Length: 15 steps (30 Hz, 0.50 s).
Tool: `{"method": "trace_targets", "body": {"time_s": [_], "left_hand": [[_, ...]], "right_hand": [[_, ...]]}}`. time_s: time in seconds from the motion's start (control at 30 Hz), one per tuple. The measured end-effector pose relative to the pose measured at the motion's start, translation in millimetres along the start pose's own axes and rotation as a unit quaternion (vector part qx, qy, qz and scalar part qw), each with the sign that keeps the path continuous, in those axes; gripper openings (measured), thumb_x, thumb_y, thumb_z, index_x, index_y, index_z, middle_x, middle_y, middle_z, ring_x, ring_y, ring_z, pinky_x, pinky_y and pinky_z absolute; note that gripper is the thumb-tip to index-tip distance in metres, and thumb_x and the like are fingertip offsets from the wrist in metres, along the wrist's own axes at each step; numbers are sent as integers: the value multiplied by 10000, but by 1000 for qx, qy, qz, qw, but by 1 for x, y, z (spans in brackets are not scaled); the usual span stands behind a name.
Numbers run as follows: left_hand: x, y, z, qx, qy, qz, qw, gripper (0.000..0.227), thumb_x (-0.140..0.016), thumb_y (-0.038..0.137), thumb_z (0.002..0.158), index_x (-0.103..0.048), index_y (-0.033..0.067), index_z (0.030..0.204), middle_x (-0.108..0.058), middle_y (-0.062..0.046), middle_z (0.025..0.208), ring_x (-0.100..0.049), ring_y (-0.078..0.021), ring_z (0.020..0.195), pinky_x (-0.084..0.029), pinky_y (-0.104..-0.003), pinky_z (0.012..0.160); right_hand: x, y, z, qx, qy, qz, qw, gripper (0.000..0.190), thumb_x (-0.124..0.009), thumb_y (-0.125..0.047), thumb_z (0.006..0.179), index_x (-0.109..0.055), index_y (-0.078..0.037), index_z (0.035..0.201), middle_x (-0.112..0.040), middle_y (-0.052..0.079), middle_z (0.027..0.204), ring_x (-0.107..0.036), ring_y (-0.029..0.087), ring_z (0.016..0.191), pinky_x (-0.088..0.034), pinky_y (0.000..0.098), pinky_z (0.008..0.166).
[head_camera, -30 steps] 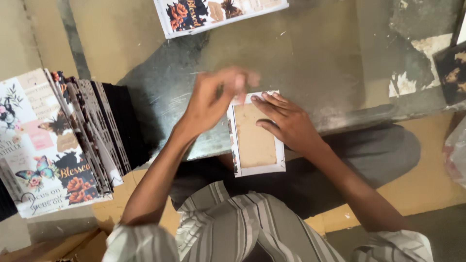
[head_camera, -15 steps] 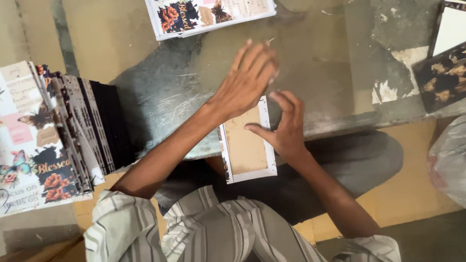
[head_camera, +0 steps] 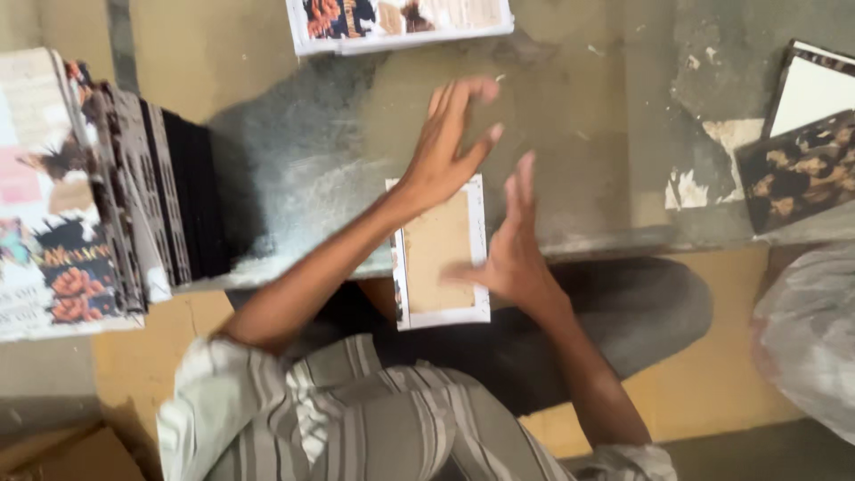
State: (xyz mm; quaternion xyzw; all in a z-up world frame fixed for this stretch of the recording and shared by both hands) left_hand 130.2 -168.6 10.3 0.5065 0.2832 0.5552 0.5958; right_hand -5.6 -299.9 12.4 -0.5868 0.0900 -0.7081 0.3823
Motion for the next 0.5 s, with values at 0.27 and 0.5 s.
{"method": "trace_targets", "body": {"time_s": [0.27, 0.5], "left_hand": [[46, 63, -32, 30, -190, 189, 963, 300, -766, 261, 969, -654, 114, 1206, -721, -186, 856, -673, -367, 817, -517, -500, 737], [101, 91, -33, 123, 35, -176, 976, 516, -644, -52, 879, -539, 35, 1376, -683, 20, 1209, -701, -116, 952, -567, -247, 768]], "right_hand": [[15, -3, -3, -12, -5, -87, 996, 1450, -908, -601, 648, 17, -93, 1644, 42, 298, 1681, -13, 503, 1578, -79, 652, 1274], [67, 23, -1, -175, 262, 209, 926, 1073, -808, -259, 966, -17, -52, 1660, -204, 214, 1701, -324, 285, 1540, -319, 410, 1241]]}}
Point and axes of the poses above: each hand's wrist, its own z-axis towards the middle knuckle, its own x-axis out of the back of the hand, y = z × x, the point moved 5 cm from there along z, towards the middle knuckle
